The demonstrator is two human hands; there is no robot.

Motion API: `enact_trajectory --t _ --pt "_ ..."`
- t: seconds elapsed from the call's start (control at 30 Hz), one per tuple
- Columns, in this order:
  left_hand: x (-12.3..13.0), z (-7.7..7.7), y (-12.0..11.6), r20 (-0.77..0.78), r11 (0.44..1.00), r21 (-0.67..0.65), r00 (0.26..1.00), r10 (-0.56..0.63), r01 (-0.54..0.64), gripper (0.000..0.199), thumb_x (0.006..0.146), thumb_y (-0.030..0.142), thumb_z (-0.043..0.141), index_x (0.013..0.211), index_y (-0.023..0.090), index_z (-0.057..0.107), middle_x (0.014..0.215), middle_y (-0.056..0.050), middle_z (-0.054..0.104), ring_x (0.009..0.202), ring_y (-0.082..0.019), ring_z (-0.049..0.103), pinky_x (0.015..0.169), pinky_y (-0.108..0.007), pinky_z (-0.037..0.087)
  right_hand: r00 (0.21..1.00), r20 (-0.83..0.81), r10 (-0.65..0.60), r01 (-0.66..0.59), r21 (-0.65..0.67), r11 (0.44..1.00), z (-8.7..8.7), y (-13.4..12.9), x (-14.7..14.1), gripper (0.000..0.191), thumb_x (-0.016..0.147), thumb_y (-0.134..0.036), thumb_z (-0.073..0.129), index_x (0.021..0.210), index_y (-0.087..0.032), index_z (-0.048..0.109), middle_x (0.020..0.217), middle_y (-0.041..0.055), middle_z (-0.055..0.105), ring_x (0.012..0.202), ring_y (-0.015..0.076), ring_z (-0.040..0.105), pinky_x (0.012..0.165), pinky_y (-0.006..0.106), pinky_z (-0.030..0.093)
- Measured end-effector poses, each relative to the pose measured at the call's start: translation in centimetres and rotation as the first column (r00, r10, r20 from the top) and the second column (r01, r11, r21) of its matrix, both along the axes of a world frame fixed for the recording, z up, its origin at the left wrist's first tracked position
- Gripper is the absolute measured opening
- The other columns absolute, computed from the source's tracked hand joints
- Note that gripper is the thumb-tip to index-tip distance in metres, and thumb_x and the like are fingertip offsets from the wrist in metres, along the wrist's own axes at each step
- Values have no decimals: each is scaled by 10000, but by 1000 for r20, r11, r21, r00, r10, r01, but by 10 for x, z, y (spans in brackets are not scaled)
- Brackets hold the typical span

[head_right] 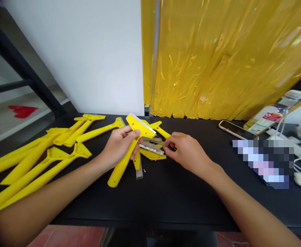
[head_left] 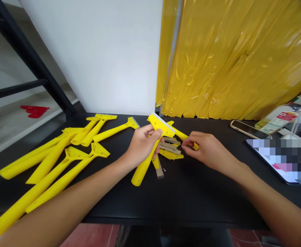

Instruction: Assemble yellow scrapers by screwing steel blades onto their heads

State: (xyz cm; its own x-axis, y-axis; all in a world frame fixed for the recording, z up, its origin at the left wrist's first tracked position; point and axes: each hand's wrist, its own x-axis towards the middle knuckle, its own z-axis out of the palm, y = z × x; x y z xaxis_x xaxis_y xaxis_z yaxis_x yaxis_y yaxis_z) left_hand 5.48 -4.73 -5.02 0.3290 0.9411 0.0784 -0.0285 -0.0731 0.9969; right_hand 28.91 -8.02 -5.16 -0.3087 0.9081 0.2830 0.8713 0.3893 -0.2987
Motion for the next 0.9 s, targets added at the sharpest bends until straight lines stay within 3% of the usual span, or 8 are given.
enact_trajectory --t 0.13,0.23,0.43,0.77,0.9 --pt "1 -2 -1 23 999 -30 1000 -18 19 214 913 337 610 758 192 591 549 18 593 348 -105 500 354 -231 416 915 -395 77 -104 -48 993 21 6 -14 182 878 -382 683 856 -217 755 707 -4 563 611 122 470 552 268 371" --pt "2 -2 -2 38 998 -50 999 -23 24 204 907 338 623 771 189 592 589 11 615 364 -103 513 351 -232 425 845 -530 75 -143 -89 986 23 10 -26 204 856 -407 712 839 -207 748 715 0 572 635 127 461 560 271 370" --pt "3 -4 -6 17 1000 -16 1000 -27 27 226 922 361 623 785 183 600 553 24 579 379 -114 533 361 -236 460 827 -562 28 -112 -116 987 9 15 -33 208 863 -425 707 843 -223 753 730 7 601 633 134 449 566 290 355" --pt "5 -2 -11 -22 1000 -2 1000 -1 1 249 914 365 631 751 181 592 529 21 571 382 -121 550 368 -231 473 848 -525 -72 -56 -224 973 13 13 -32 256 858 -474 711 847 -228 777 769 27 703 640 149 524 569 294 380" --pt "5 -3 -11 -35 1000 -5 999 3 -3 254 924 357 624 752 174 590 533 28 568 387 -115 552 369 -225 475 841 -534 -88 -33 -214 976 10 14 -35 273 850 -484 719 825 -215 755 721 17 676 608 138 488 547 284 366"
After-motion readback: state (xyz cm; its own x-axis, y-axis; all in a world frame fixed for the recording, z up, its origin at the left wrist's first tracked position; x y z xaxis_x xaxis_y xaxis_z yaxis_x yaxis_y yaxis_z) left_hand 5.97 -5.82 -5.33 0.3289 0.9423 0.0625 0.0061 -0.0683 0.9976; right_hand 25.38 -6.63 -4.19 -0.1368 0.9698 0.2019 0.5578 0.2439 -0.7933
